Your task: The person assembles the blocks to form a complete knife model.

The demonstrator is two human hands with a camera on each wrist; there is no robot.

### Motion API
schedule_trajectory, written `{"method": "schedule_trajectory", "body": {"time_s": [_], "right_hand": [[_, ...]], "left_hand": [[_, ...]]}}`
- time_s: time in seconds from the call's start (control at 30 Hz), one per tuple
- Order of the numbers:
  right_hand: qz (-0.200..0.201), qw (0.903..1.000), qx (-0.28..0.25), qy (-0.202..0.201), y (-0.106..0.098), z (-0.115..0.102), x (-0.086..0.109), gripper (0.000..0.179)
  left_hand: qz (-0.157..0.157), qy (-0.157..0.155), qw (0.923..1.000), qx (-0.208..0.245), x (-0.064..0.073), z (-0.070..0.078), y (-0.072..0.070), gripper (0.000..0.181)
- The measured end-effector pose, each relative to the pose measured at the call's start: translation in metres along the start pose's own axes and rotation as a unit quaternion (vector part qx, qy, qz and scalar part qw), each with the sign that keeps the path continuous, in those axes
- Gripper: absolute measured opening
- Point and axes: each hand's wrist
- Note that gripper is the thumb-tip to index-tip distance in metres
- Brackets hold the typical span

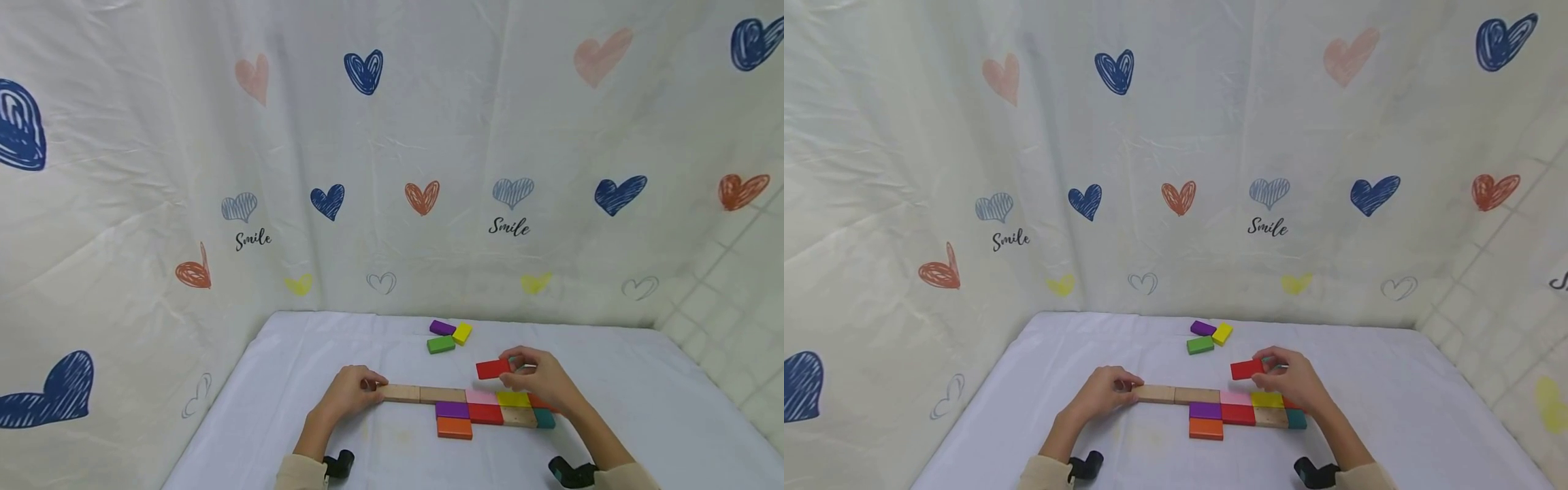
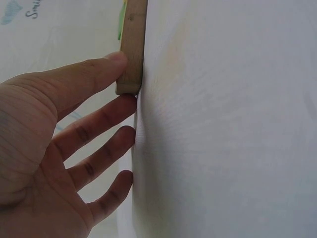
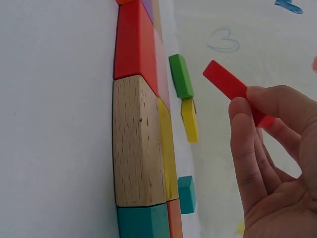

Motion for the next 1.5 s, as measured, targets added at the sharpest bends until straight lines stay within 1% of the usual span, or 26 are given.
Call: {"method": "schedule_trajectory", "body": {"time_s": [0.1, 0.2, 0.3, 0.47, 0.6, 0.7, 0.87, 0.97, 1.27, 1.5], "right_hand": [[-0.004, 1.0000, 0.001, 0.009, 0.000, 0.002, 0.005, 0.053], [-0.006, 0.9997, 0.001, 0.024, 0.001, 0.004, 0.010, 0.052], [-0.013, 0.9994, 0.007, 0.030, 0.002, 0.005, 0.018, 0.050], [-0.023, 0.9991, -0.012, 0.035, 0.006, 0.004, 0.032, 0.051], [-0.015, 0.9989, -0.007, 0.043, 0.012, 0.006, 0.039, 0.050], [-0.005, 0.9983, -0.005, 0.057, 0.015, 0.008, 0.043, 0.051], [-0.034, 0.9977, -0.028, 0.051, 0.018, 0.013, 0.050, 0.057], [-0.050, 0.9972, -0.033, 0.045, 0.021, 0.017, 0.052, 0.056], [-0.064, 0.9965, -0.026, 0.047, 0.033, 0.019, 0.054, 0.046], [-0.076, 0.9958, -0.021, 0.046, 0.037, 0.019, 0.053, 0.048]], "left_hand": [[0.001, 0.004, 1.0000, 0.001, 0.001, 0.001, 0.000, 0.023], [0.003, 0.006, 1.0000, -0.002, 0.001, 0.000, 0.001, 0.023], [0.004, 0.007, 1.0000, -0.005, 0.000, 0.000, 0.002, 0.023], [0.003, 0.006, 1.0000, -0.005, 0.000, -0.001, 0.001, 0.023], [0.002, 0.007, 1.0000, -0.001, 0.000, -0.001, 0.001, 0.023], [0.001, 0.007, 1.0000, 0.000, 0.000, 0.000, 0.001, 0.023], [0.002, 0.007, 1.0000, 0.000, 0.000, 0.000, 0.000, 0.023], [0.002, 0.007, 1.0000, 0.001, 0.001, 0.000, 0.000, 0.023], [0.001, 0.003, 1.0000, 0.003, 0.000, 0.000, 0.000, 0.022], [0.000, 0.005, 1.0000, 0.004, 0.001, 0.000, 0.000, 0.022]]}}
Point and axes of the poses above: each hand's wrist, its own x-axis away from the middle knuckle, its own y-axis out of the palm, z = x × y, and after that the axes turned 15 degrees about -z, right-handed
